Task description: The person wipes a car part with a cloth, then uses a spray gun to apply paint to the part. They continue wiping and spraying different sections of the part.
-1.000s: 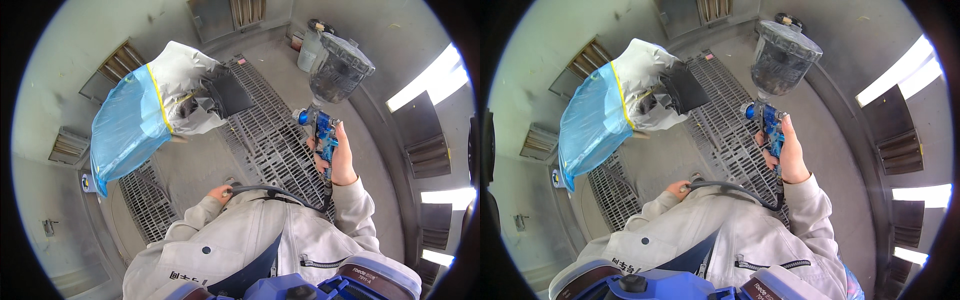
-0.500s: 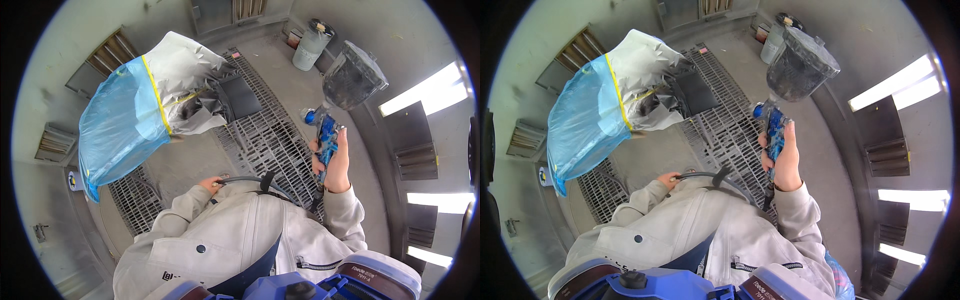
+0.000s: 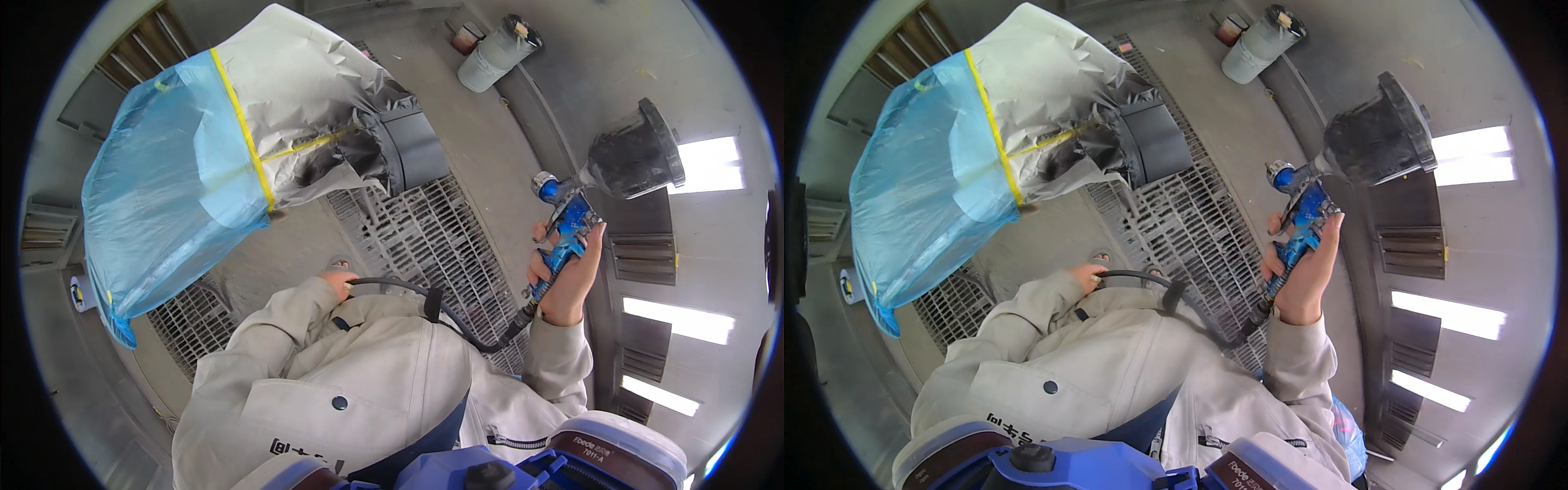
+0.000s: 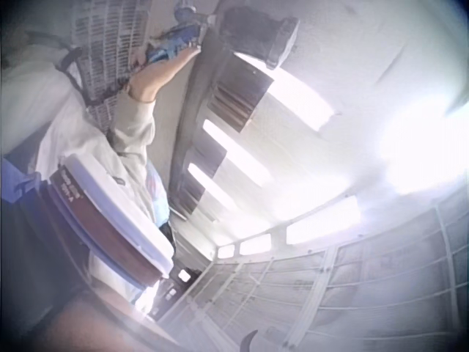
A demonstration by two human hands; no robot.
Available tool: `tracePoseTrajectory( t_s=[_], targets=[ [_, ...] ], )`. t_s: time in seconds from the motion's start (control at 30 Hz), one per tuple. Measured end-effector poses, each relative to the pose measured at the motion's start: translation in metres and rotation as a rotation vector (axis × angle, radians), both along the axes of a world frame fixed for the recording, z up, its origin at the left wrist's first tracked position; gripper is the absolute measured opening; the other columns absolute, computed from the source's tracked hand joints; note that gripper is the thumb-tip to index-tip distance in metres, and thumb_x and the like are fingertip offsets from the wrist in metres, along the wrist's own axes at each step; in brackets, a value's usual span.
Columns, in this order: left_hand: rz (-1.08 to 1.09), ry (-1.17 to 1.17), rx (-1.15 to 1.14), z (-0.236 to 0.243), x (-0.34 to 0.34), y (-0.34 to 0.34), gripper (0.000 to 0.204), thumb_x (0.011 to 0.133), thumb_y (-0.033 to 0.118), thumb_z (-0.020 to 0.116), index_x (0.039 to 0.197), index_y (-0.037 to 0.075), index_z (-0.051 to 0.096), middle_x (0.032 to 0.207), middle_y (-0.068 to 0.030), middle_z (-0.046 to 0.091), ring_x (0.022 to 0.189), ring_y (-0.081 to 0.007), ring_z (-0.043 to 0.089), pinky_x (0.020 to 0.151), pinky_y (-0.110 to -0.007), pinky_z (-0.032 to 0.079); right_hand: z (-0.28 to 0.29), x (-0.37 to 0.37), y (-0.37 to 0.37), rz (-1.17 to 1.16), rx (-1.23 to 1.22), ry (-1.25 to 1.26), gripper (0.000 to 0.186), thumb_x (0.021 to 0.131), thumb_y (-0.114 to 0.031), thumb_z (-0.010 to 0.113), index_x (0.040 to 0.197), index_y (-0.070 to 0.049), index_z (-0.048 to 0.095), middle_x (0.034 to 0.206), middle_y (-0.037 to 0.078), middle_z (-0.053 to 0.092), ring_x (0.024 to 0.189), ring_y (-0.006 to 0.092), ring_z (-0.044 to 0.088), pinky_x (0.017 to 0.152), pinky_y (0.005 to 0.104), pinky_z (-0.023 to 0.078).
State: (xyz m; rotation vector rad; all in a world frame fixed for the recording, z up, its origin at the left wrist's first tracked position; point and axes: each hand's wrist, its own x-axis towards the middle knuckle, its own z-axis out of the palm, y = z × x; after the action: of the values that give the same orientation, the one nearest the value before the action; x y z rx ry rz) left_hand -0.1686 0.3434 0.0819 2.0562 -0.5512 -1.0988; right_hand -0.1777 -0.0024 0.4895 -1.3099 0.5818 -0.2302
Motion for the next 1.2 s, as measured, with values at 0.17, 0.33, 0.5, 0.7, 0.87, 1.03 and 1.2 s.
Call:
tracePoseTrajectory(
  t_s=[0.17,0.33,0.5,0.7,0.87,1.03,1.2],
  targets=[
    [-0.106,0.043,-0.450,0.108,0.039,-0.076,0.025,0.102,0.018,0.067,0.123,0.008,0.075,0.121,-0.0123,0.078,0.112,-0.0299,0.074,0.097,-0.039,0.057,0.005,0.013,0.028,0.059,0.051,0.026,0.080,0.107,-0.075,0.029,0.112,0.001,0.053,0.102,0.009,0.061,0.046,0.0099,0.036,0.043,0.0274,0.032],
    [-0.041,0.455,-0.978,0.226,0.042,-0.121,0.036,0.101,0.017,0.076,0.135,0.005,0.070,0.114,-0.0079,0.079,0.109,-0.0152,0.072,0.096,-0.033,0.055,-0.003,0.025,0.058,0.116,0.095,0.061,0.084,0.106,-0.077,0.027,0.113,0.002,0.052,0.104,0.010,0.060,0.047,0.0095,0.036,0.043,0.0271,0.032],
    [0.008,0.755,-1.062,0.256,0.038,-0.125,0.036,0.099,0.019,0.080,0.130,0.003,0.070,0.106,-0.0049,0.077,0.101,-0.0110,0.070,0.093,-0.029,0.054,-0.005,0.035,0.073,0.213,0.194,0.046,0.084,0.106,-0.076,0.027,0.116,0.002,0.055,0.102,0.011,0.061,0.049,0.0108,0.041,0.045,0.0272,0.036],
    [0.134,0.756,-0.977,0.248,0.042,-0.120,0.031,0.100,0.014,0.078,0.127,0.002,0.070,0.107,-0.0048,0.076,0.104,-0.0115,0.070,0.094,-0.029,0.055,-0.013,0.047,0.091,-0.034,0.040,0.036,0.074,0.107,-0.073,0.031,0.107,-0.003,0.053,0.098,0.009,0.062,0.048,0.0119,0.041,0.044,0.0277,0.036],
    [0.178,0.741,-1.045,0.246,0.042,-0.123,0.025,0.099,0.014,0.080,0.120,0.003,0.074,0.099,-0.0004,0.072,0.099,-0.0092,0.068,0.091,-0.026,0.055,-0.007,0.047,0.103,-0.028,0.049,-0.004,0.069,0.109,-0.071,0.032,0.105,-0.004,0.052,0.098,0.010,0.063,0.049,0.0127,0.041,0.044,0.0282,0.036],
    [0.186,0.854,-1.029,0.242,0.044,-0.127,0.025,0.099,0.015,0.081,0.120,0.002,0.074,0.106,-0.0036,0.076,0.104,-0.0093,0.068,0.094,-0.026,0.056,-0.006,0.051,0.110,0.028,0.043,0.012,0.070,0.108,-0.072,0.029,0.101,-0.006,0.049,0.100,0.010,0.062,0.048,0.0112,0.038,0.044,0.0277,0.033],
    [0.101,0.605,-1.033,0.244,0.052,-0.122,0.025,0.102,0.015,0.075,0.123,0.001,0.074,0.107,-0.0053,0.077,0.103,-0.0103,0.070,0.095,-0.028,0.055,-0.006,0.050,0.102,0.122,0.037,0.044,0.076,0.109,-0.070,0.026,0.119,-0.001,0.056,0.099,0.011,0.063,0.046,0.0104,0.037,0.041,0.0263,0.033]
  ],
)
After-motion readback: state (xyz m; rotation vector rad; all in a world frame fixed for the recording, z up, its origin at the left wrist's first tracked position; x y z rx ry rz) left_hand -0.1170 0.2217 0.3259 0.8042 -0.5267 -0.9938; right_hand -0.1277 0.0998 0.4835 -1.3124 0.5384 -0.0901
